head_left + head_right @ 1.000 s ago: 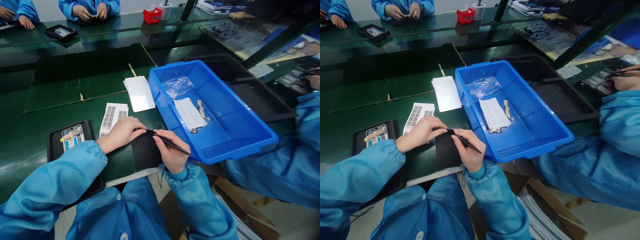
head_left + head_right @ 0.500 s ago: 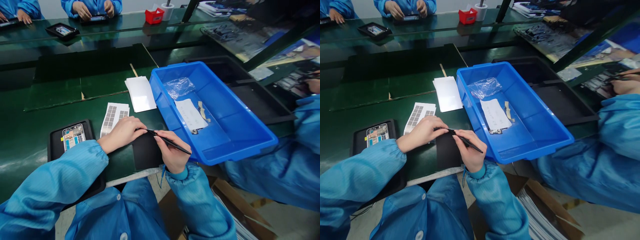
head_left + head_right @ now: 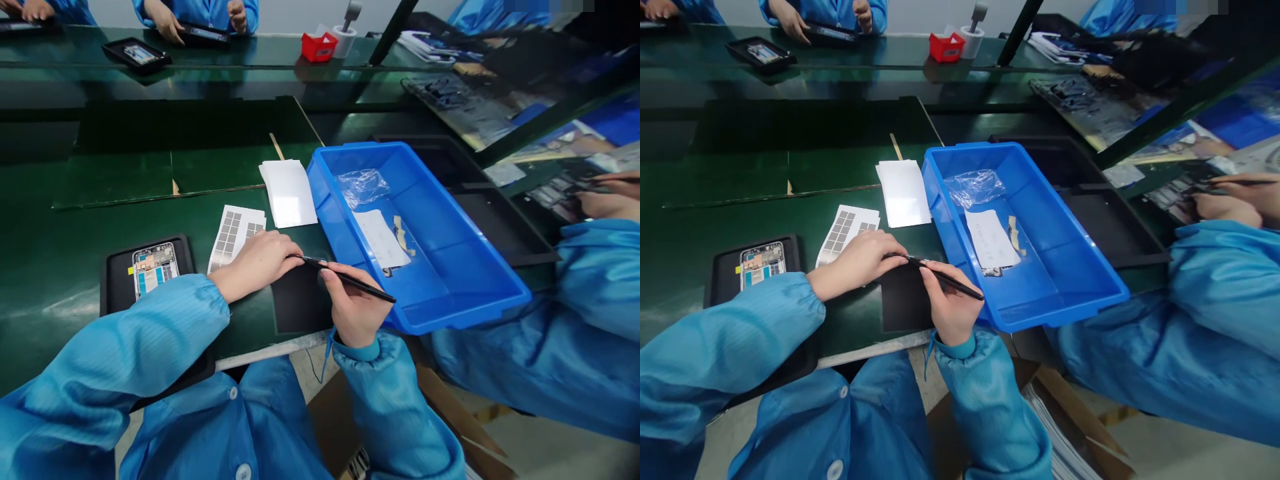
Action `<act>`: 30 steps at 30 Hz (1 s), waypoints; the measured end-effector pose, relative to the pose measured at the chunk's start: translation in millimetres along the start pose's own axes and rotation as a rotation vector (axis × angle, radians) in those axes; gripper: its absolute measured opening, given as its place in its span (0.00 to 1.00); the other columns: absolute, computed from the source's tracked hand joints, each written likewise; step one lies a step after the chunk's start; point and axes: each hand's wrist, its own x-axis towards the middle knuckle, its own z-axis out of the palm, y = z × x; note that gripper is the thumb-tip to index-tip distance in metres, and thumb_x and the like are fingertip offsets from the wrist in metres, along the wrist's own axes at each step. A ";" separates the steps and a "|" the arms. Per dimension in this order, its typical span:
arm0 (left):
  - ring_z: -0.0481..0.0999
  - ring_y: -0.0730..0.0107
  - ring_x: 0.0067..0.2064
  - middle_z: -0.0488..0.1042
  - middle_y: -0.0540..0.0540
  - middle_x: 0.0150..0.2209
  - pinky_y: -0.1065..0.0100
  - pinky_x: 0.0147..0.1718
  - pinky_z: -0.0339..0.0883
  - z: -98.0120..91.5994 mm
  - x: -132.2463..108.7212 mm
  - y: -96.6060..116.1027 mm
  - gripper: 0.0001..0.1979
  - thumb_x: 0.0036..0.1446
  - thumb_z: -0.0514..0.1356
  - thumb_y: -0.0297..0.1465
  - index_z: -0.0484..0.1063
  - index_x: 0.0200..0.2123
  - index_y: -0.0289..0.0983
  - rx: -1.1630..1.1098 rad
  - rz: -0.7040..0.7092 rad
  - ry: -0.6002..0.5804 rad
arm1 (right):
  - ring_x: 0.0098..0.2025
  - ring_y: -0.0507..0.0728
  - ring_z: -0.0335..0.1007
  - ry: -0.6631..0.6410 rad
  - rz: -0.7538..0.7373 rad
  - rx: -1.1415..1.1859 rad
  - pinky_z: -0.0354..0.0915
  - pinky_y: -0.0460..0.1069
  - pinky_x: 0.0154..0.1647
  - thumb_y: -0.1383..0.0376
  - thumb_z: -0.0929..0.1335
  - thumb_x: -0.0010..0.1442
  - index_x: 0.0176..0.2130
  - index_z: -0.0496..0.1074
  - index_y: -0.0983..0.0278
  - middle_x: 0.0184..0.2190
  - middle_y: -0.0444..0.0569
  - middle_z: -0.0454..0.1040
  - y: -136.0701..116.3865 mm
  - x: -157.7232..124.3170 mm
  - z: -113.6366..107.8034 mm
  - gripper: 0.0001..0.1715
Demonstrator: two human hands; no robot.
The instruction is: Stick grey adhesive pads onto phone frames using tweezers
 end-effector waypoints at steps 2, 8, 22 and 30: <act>0.78 0.60 0.44 0.81 0.45 0.41 0.61 0.43 0.66 0.3 -1.0 -0.8 0.12 0.68 0.56 0.36 0.79 0.43 0.38 0.001 0.012 0.012 | 0.37 0.60 0.82 0.010 -0.008 0.002 0.78 0.55 0.42 0.65 0.76 0.57 0.36 0.80 0.62 0.35 0.49 0.83 -1.8 0.9 1.7 0.05; 0.78 0.60 0.43 0.81 0.45 0.40 0.61 0.44 0.67 0.1 -5.9 -1.4 0.12 0.67 0.56 0.34 0.79 0.43 0.38 -0.001 0.000 0.019 | 0.35 0.59 0.82 0.011 -0.004 -0.007 0.78 0.55 0.38 0.65 0.76 0.56 0.36 0.80 0.63 0.33 0.50 0.84 -3.7 0.1 7.6 0.05; 0.73 0.51 0.50 0.77 0.38 0.46 0.57 0.46 0.65 -15.8 0.7 -4.1 0.16 0.62 0.62 0.38 0.76 0.49 0.33 0.185 -0.150 0.055 | 0.26 0.54 0.76 0.061 0.145 0.057 0.72 0.51 0.33 0.60 0.77 0.54 0.35 0.80 0.66 0.26 0.46 0.80 -2.3 10.8 10.0 0.12; 0.74 0.54 0.47 0.78 0.41 0.44 0.56 0.48 0.65 -105.0 -127.3 -99.3 0.13 0.64 0.56 0.35 0.77 0.45 0.36 0.367 -0.491 0.145 | 0.26 0.54 0.75 -0.057 0.298 0.119 0.72 0.51 0.32 0.59 0.79 0.51 0.34 0.80 0.65 0.25 0.45 0.78 -12.7 1.5 25.4 0.14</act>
